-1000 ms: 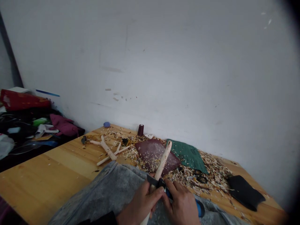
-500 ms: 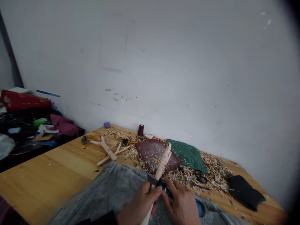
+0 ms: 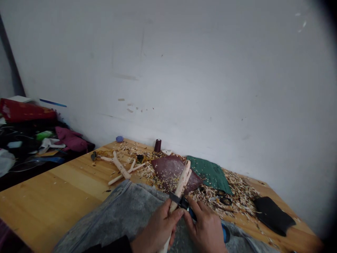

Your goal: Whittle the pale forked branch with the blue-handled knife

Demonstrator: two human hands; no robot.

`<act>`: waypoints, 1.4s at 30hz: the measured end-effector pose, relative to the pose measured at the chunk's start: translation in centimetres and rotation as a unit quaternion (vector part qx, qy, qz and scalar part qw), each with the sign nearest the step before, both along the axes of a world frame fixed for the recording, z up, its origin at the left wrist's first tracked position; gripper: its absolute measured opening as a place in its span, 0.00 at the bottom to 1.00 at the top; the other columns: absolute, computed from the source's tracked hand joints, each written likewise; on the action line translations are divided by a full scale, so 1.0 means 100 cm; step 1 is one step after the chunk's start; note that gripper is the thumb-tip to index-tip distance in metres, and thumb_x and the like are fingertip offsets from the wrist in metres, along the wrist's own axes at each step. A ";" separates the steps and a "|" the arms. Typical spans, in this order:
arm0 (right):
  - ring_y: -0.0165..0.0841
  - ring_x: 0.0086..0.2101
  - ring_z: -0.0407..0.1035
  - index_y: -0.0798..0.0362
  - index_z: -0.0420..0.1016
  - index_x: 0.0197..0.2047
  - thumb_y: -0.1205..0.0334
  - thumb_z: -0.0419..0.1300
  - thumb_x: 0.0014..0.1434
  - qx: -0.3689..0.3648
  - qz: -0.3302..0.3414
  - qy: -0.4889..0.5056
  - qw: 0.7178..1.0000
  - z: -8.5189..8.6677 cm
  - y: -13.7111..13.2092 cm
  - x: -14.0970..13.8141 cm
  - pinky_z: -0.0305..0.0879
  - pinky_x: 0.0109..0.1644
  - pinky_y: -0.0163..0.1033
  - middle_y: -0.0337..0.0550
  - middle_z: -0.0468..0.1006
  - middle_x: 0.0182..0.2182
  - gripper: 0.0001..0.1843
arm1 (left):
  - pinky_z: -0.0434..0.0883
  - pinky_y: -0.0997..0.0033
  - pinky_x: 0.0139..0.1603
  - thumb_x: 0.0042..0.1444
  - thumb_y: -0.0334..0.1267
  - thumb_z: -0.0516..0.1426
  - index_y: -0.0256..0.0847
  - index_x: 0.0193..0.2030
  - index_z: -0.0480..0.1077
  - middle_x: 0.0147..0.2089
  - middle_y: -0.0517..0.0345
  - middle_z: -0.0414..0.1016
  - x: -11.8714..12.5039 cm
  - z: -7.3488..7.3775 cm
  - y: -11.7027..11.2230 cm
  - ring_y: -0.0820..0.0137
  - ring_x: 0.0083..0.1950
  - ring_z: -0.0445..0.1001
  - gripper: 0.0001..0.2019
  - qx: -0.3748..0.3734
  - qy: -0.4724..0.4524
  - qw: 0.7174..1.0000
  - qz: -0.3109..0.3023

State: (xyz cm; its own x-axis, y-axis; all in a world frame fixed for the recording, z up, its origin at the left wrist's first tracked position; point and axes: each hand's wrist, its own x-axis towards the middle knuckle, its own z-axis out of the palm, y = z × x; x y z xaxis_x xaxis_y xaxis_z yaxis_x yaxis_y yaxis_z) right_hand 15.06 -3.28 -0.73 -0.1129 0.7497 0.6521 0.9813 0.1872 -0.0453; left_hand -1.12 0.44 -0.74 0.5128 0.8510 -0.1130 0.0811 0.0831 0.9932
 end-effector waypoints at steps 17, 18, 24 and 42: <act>0.35 0.28 0.74 0.51 0.73 0.48 0.48 0.45 0.66 -0.053 0.021 -0.014 0.998 0.001 -0.001 -0.005 0.67 0.32 0.36 0.44 0.77 0.30 0.22 | 0.54 0.78 0.15 0.55 0.56 0.54 0.41 0.45 0.63 0.20 0.70 0.60 -0.007 -0.009 0.009 0.78 0.14 0.57 0.21 0.000 -0.043 0.999 -0.019; 0.35 0.28 0.74 0.50 0.73 0.48 0.48 0.45 0.66 -0.056 0.021 -0.017 0.998 0.000 -0.001 -0.005 0.67 0.32 0.36 0.44 0.77 0.30 0.21 | 0.54 0.78 0.14 0.55 0.55 0.54 0.41 0.44 0.63 0.19 0.71 0.60 -0.007 -0.008 0.009 0.79 0.14 0.57 0.20 -0.003 -0.041 0.999 -0.020; 0.36 0.29 0.74 0.51 0.72 0.48 0.47 0.44 0.67 -0.036 0.004 -0.013 0.999 -0.002 -0.001 -0.002 0.65 0.32 0.35 0.44 0.76 0.29 0.23 | 0.56 0.78 0.13 0.56 0.57 0.51 0.43 0.35 0.60 0.19 0.70 0.59 -0.003 -0.006 0.005 0.79 0.12 0.57 0.18 -0.019 0.000 1.000 0.004; 0.34 0.29 0.74 0.50 0.73 0.47 0.48 0.48 0.65 -0.039 0.036 -0.014 0.999 -0.003 0.002 -0.004 0.65 0.32 0.34 0.43 0.77 0.31 0.19 | 0.60 0.77 0.23 0.57 0.47 0.55 0.41 0.50 0.66 0.23 0.68 0.63 -0.010 0.009 0.004 0.76 0.22 0.62 0.18 0.066 -0.030 0.997 -0.010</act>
